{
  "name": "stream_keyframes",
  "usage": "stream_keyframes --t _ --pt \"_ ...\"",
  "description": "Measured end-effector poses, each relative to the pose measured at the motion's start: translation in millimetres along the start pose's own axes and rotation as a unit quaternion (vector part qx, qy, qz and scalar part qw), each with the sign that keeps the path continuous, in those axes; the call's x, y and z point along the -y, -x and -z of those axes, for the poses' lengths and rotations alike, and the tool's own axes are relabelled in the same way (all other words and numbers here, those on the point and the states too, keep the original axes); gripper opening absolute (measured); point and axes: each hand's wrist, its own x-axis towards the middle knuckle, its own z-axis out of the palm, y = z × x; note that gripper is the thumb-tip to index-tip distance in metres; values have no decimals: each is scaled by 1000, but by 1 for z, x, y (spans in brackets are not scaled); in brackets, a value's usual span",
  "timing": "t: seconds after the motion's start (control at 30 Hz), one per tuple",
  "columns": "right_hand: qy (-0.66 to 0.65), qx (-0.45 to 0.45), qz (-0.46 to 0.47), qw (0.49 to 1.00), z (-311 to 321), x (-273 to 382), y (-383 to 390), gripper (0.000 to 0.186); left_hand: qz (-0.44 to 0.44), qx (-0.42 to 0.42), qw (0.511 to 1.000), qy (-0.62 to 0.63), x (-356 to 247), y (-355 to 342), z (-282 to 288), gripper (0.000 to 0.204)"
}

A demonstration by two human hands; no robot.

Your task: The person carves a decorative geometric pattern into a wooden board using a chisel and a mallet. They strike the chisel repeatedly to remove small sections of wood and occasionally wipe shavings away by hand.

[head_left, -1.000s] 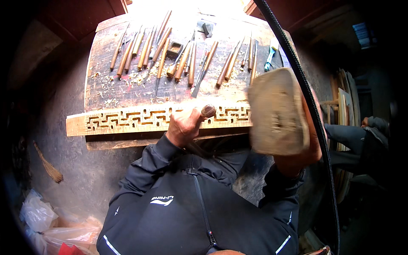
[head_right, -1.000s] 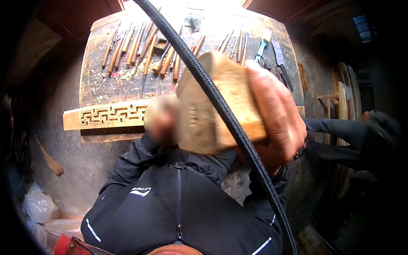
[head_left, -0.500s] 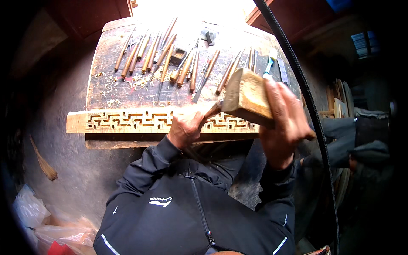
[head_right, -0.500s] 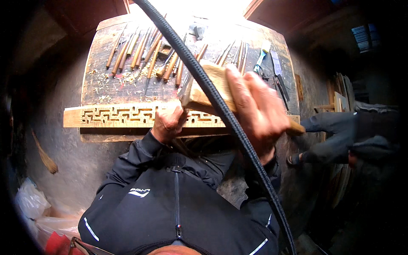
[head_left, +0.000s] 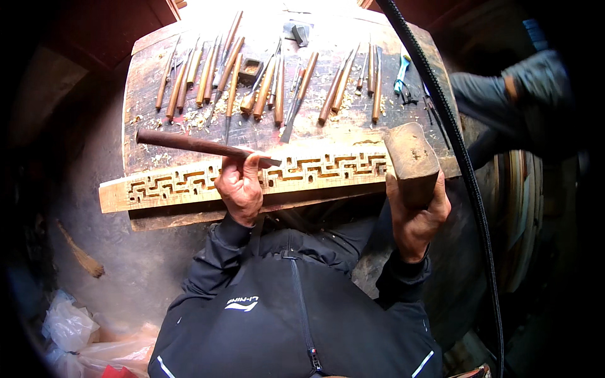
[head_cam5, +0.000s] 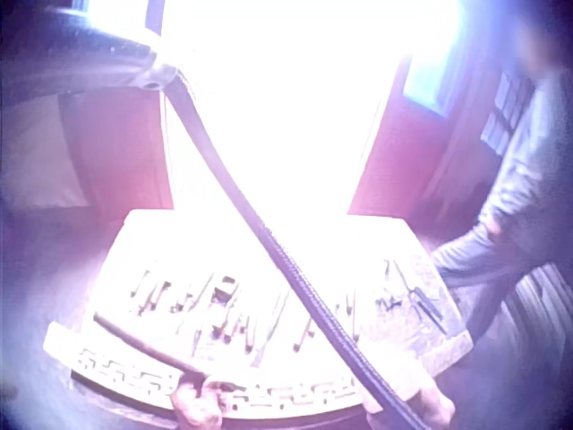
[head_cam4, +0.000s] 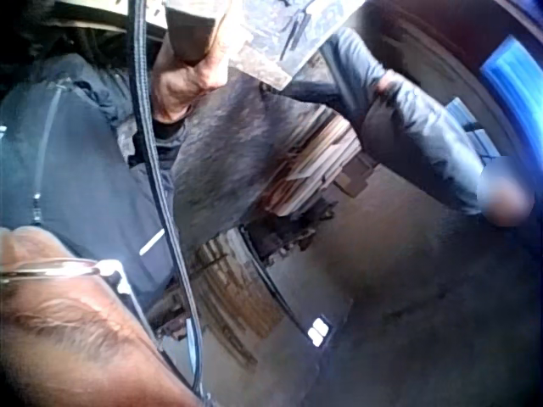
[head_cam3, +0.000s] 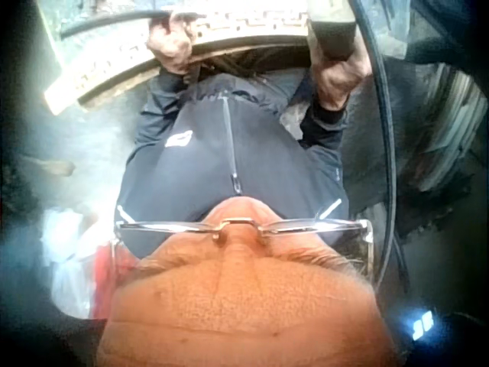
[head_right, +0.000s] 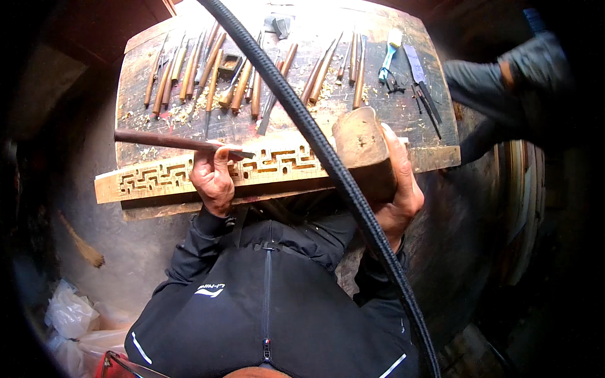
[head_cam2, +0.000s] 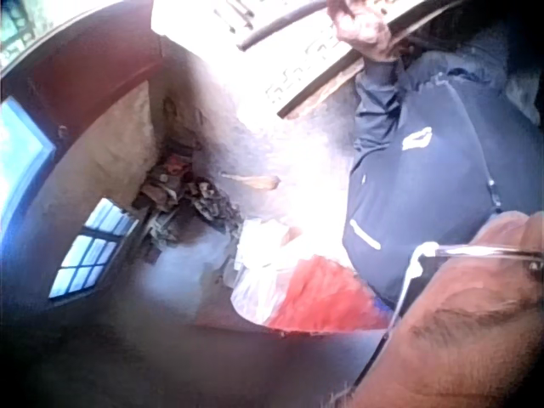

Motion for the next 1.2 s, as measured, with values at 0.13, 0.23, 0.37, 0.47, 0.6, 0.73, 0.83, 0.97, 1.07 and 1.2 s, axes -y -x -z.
stream_keyframes --t 0.13,0.23,0.37,0.47,0.6,0.73,0.83,0.97,1.07,1.2 --pt "-43 6 -93 995 -8 -11 14 64 2 14 999 -31 6 -2 6 12" --pt "-48 5 -101 994 -15 -20 24 62 -28 46 994 -100 -1 -2 3 10" --pt "-74 20 -146 986 -19 -22 31 61 -37 44 994 -94 5 -2 3 12" --pt "-28 28 -114 993 -19 -29 31 60 -9 56 995 -79 9 -1 4 15" --pt "-33 34 -113 993 -18 -27 31 59 6 80 991 -109 7 -1 10 17" --pt "-20 35 -112 993 -17 -31 36 58 11 75 996 -55 -5 3 2 15" --pt "-43 27 -138 989 -18 -25 37 58 25 92 995 -22 -3 14 -5 14" --pt "-33 31 -157 986 -15 -26 41 58 -13 131 991 -10 -8 17 -14 17" --pt "-25 32 -143 989 -14 -31 44 58 24 93 995 15 -4 27 -15 18" --pt "-21 34 -135 990 -15 -31 43 58 17 92 995 27 0 29 -16 18"
